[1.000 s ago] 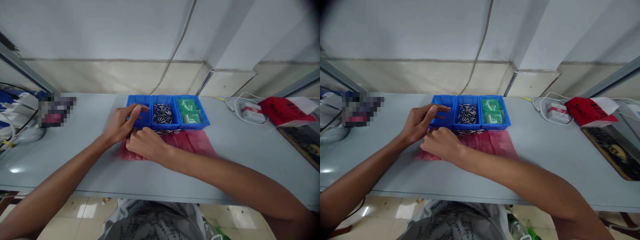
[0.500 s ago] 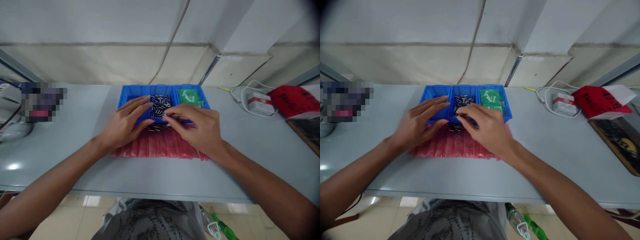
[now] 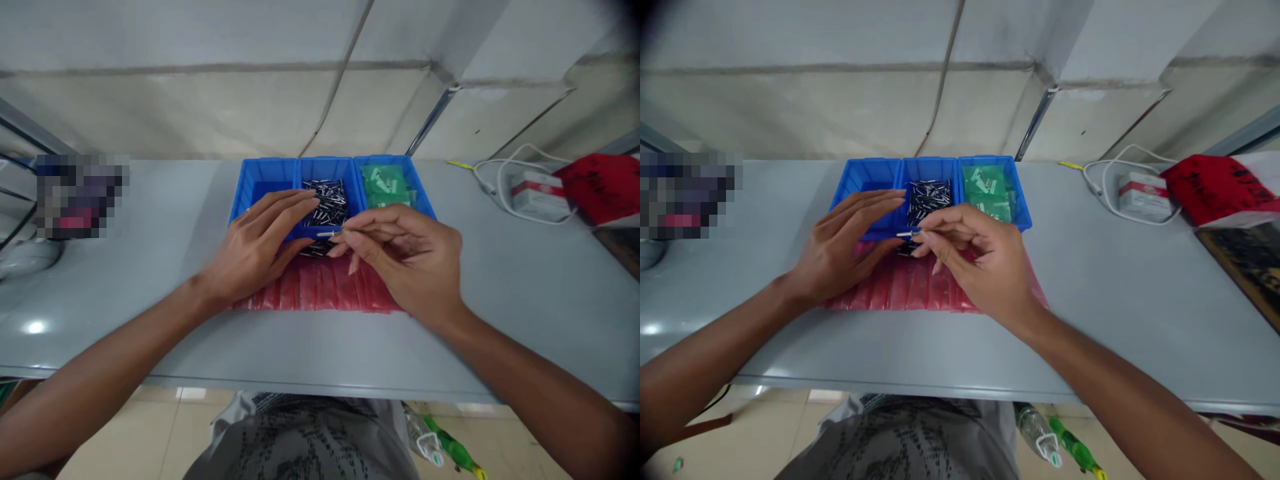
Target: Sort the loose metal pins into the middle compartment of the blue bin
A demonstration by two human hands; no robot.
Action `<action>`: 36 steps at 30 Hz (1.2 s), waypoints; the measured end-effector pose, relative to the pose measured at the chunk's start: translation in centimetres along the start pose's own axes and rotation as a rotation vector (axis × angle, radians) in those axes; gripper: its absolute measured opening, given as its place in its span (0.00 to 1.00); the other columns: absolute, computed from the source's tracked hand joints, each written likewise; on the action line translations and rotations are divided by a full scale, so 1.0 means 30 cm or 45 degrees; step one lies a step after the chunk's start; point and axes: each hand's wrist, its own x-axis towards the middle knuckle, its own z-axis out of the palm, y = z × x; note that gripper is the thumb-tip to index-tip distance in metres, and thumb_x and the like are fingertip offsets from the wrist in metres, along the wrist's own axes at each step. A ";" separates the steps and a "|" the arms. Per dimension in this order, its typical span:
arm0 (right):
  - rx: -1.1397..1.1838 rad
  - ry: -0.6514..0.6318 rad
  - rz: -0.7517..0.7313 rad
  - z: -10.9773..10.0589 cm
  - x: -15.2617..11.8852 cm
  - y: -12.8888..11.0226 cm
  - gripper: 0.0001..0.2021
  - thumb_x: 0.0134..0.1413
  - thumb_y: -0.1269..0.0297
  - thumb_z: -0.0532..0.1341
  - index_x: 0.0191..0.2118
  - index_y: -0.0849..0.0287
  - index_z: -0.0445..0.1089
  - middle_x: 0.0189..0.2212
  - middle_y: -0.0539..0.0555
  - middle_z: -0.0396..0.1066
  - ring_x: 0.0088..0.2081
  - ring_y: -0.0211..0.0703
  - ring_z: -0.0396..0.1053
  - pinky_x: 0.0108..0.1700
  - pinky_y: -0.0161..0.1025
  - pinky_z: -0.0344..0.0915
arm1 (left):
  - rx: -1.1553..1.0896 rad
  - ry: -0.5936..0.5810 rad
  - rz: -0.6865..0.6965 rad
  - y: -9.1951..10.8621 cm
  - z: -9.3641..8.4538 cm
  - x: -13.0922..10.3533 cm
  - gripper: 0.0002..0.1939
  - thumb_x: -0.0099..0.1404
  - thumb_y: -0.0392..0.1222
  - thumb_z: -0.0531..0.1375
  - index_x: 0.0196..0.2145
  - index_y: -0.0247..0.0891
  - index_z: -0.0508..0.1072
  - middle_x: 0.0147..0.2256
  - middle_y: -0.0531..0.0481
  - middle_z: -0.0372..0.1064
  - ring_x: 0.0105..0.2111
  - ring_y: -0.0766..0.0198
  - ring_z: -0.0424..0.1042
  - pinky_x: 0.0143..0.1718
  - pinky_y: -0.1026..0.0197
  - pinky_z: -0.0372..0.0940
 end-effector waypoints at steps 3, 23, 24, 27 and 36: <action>0.052 -0.016 0.049 0.012 -0.008 -0.006 0.04 0.60 0.72 0.66 0.40 0.57 0.76 0.29 0.48 0.77 0.28 0.36 0.77 0.26 0.33 0.74 | 0.009 0.067 0.142 0.024 -0.017 0.006 0.18 0.68 0.38 0.64 0.55 0.37 0.70 0.53 0.41 0.75 0.55 0.54 0.74 0.55 0.50 0.72; 0.276 0.008 0.091 0.020 -0.020 -0.008 0.06 0.58 0.73 0.68 0.40 0.57 0.78 0.31 0.51 0.79 0.33 0.43 0.81 0.27 0.35 0.77 | -0.145 0.192 0.140 0.035 -0.020 0.010 0.08 0.65 0.32 0.64 0.42 0.32 0.70 0.38 0.42 0.77 0.40 0.57 0.77 0.40 0.55 0.73; 0.273 0.007 0.095 0.020 -0.020 -0.009 0.06 0.58 0.73 0.68 0.40 0.57 0.77 0.31 0.50 0.79 0.33 0.43 0.81 0.26 0.35 0.77 | -0.166 0.200 0.131 0.034 -0.018 0.009 0.09 0.64 0.32 0.64 0.42 0.32 0.70 0.38 0.42 0.77 0.40 0.57 0.77 0.39 0.55 0.73; 0.253 -0.004 0.110 0.020 -0.022 -0.010 0.05 0.58 0.72 0.68 0.40 0.57 0.78 0.31 0.50 0.79 0.33 0.42 0.81 0.27 0.35 0.77 | -0.160 0.204 0.134 0.031 -0.017 0.005 0.06 0.65 0.32 0.63 0.40 0.33 0.70 0.37 0.43 0.77 0.38 0.59 0.77 0.37 0.57 0.71; 0.255 0.002 0.134 0.018 -0.028 -0.017 0.05 0.59 0.71 0.68 0.40 0.55 0.77 0.32 0.49 0.80 0.34 0.42 0.81 0.28 0.35 0.78 | -0.144 0.215 0.138 0.030 -0.023 0.002 0.06 0.66 0.33 0.63 0.41 0.36 0.71 0.36 0.46 0.77 0.35 0.62 0.77 0.34 0.60 0.69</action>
